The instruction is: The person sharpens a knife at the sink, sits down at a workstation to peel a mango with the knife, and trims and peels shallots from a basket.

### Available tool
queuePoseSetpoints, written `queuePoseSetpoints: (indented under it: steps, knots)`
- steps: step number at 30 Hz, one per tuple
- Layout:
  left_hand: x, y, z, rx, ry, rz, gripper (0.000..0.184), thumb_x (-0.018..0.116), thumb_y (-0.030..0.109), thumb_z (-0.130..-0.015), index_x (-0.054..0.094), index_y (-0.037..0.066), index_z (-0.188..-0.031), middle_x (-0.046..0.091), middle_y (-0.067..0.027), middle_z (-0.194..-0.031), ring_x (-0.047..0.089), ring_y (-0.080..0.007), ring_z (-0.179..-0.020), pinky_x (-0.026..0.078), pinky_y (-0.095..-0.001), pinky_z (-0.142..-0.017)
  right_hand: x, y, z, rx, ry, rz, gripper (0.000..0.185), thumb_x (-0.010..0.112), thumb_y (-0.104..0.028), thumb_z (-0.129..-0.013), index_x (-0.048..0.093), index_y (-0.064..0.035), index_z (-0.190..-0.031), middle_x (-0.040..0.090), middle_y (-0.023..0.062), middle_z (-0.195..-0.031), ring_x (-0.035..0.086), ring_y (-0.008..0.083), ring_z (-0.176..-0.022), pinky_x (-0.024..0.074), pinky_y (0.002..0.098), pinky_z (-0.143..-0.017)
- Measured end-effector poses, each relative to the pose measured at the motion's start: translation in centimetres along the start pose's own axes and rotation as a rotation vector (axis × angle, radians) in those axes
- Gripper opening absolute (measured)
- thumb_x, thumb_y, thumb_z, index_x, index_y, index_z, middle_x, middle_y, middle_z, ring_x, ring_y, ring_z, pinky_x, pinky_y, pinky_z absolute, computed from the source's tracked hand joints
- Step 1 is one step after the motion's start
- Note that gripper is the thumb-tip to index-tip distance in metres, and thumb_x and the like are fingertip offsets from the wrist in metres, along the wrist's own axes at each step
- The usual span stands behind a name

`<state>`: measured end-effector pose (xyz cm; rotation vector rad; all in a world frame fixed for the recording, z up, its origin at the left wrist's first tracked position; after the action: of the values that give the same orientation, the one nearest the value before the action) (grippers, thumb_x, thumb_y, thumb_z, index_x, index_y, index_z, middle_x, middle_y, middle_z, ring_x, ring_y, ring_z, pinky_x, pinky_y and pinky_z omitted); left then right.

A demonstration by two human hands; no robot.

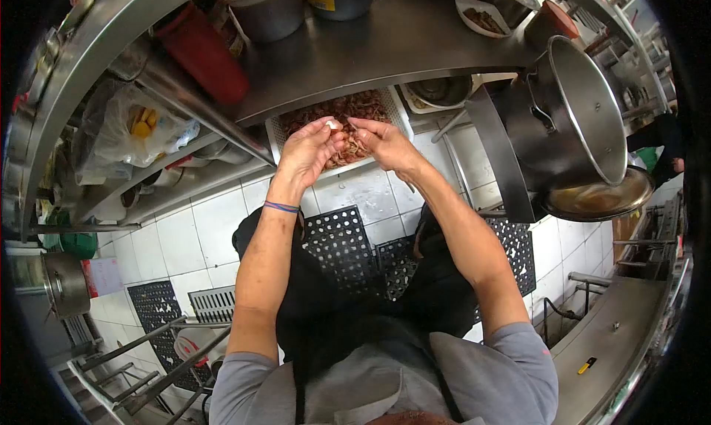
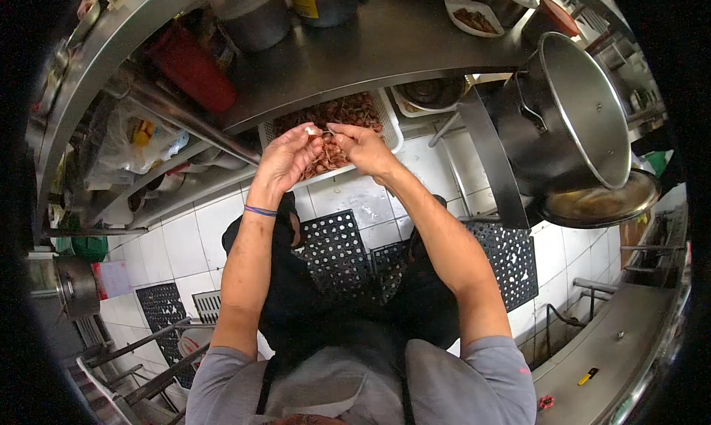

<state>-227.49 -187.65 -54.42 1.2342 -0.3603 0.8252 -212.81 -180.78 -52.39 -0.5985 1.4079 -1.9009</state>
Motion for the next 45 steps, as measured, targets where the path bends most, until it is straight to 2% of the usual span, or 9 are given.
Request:
queuePoseSetpoints:
  steps: [3, 7, 13, 28, 34, 36, 39, 42, 45]
  knots:
    - [-0.1, -0.4, -0.2, -0.014, -0.008, 0.009, 0.024, 0.053, 0.007, -0.100, 0.055, -0.005, -0.120, 0.063, -0.0132, -0.108, 0.064, -0.0216, -0.094, 0.057, -0.0316, -0.086, 1.3, -0.7, 0.6, -0.165, 0.035, -0.006, 0.040, 0.054, -0.016, -0.101, 0.052, -0.0031, -0.139, 0.064, 0.0024, -0.097, 0.054, 0.0085, -0.084, 0.0468, 0.0235, -0.074]
    - [0.1, -0.7, -0.2, -0.011, 0.008, -0.013, 0.024, 0.055, 0.007, -0.098, 0.054, -0.004, -0.120, 0.061, -0.0115, -0.110, 0.062, -0.0206, -0.099, 0.055, -0.0318, -0.090, 2.4, -1.1, 1.0, -0.250, 0.024, -0.012, 0.046, 0.054, -0.013, -0.100, 0.044, -0.0038, -0.145, 0.062, 0.0069, -0.121, 0.055, 0.0089, -0.092, 0.0477, 0.0240, -0.081]
    - [1.0, -0.7, 0.3, 0.018, -0.044, 0.013, 0.024, 0.053, 0.003, -0.098, 0.054, -0.006, -0.120, 0.062, -0.0143, -0.112, 0.064, -0.0244, -0.101, 0.056, -0.0324, -0.091, 2.1, -1.3, 1.2, -0.150, 0.042, -0.047, 0.046, 0.053, -0.012, -0.101, 0.043, -0.0034, -0.145, 0.059, 0.0111, -0.133, 0.055, 0.0128, -0.107, 0.0454, 0.0254, -0.092]
    - [0.9, -0.8, 0.5, 0.049, 0.023, 0.030, 0.016, 0.054, 0.000, -0.097, 0.055, -0.005, -0.112, 0.062, -0.0142, -0.107, 0.065, -0.0301, -0.103, 0.055, -0.0369, -0.096, 2.0, -0.8, 0.4, -0.199, 0.043, -0.008, 0.039, 0.052, -0.012, -0.101, 0.052, -0.0050, -0.139, 0.058, 0.0149, -0.136, 0.055, 0.0174, -0.120, 0.0432, 0.0299, -0.100]
    - [1.1, -0.7, 0.8, 0.040, 0.036, 0.042, 0.017, 0.055, 0.000, -0.097, 0.055, -0.006, -0.112, 0.062, -0.0141, -0.109, 0.063, -0.0273, -0.106, 0.054, -0.0364, -0.098, 1.8, -1.3, 0.5, -0.170, 0.070, -0.042, 0.034, 0.052, -0.011, -0.100, 0.058, -0.0063, -0.134, 0.064, 0.0156, -0.126, 0.057, 0.0164, -0.115, 0.0442, 0.0283, -0.099]
    - [1.2, -0.6, 0.9, 0.039, 0.033, 0.050, 0.019, 0.055, 0.001, -0.097, 0.055, -0.006, -0.115, 0.062, -0.0139, -0.111, 0.063, -0.0252, -0.105, 0.054, -0.0351, -0.097, 1.9, -1.8, 1.2, 0.012, 0.044, -0.093, 0.035, 0.052, -0.012, -0.101, 0.058, -0.0069, -0.135, 0.066, 0.0127, -0.122, 0.058, 0.0132, -0.108, 0.0459, 0.0261, -0.094]
    - [1.0, -0.5, 0.6, 0.009, 0.001, 0.092, 0.024, 0.056, 0.002, -0.097, 0.054, -0.006, -0.119, 0.062, -0.0133, -0.112, 0.062, -0.0221, -0.104, 0.054, -0.0330, -0.095, 1.8, -1.1, 1.4, 0.145, -0.017, -0.074, 0.037, 0.052, -0.014, -0.101, 0.055, -0.0061, -0.137, 0.067, 0.0080, -0.114, 0.056, 0.0085, -0.094, 0.0473, 0.0232, -0.085]
    - [1.0, -0.6, 0.5, 0.033, -0.031, 0.086, 0.026, 0.056, 0.001, -0.096, 0.053, -0.007, -0.121, 0.062, -0.0129, -0.112, 0.063, -0.0206, -0.102, 0.054, -0.0313, -0.093, 2.3, -2.0, 1.6, -0.004, 0.002, -0.086, 0.041, 0.053, -0.016, -0.102, 0.050, -0.0042, -0.141, 0.066, 0.0062, -0.115, 0.054, 0.0070, -0.089, 0.0473, 0.0224, -0.081]
    - [0.9, -0.6, 0.5, 0.079, 0.010, 0.016, 0.026, 0.057, 0.002, -0.096, 0.054, -0.006, -0.121, 0.062, -0.0120, -0.111, 0.063, -0.0198, -0.100, 0.055, -0.0306, -0.091, 2.3, -2.0, 1.6, -0.050, 0.010, -0.085, 0.044, 0.054, -0.017, -0.102, 0.047, -0.0027, -0.143, 0.062, 0.0092, -0.126, 0.055, 0.0099, -0.100, 0.0462, 0.0236, -0.088]
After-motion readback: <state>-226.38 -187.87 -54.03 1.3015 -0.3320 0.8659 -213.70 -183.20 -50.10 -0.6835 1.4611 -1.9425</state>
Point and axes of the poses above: each hand's wrist, its own z-axis away from the middle knuckle, its own x-axis out of the palm, y = z × x, the point moved 7 cm from there along -z, towards the middle knuckle
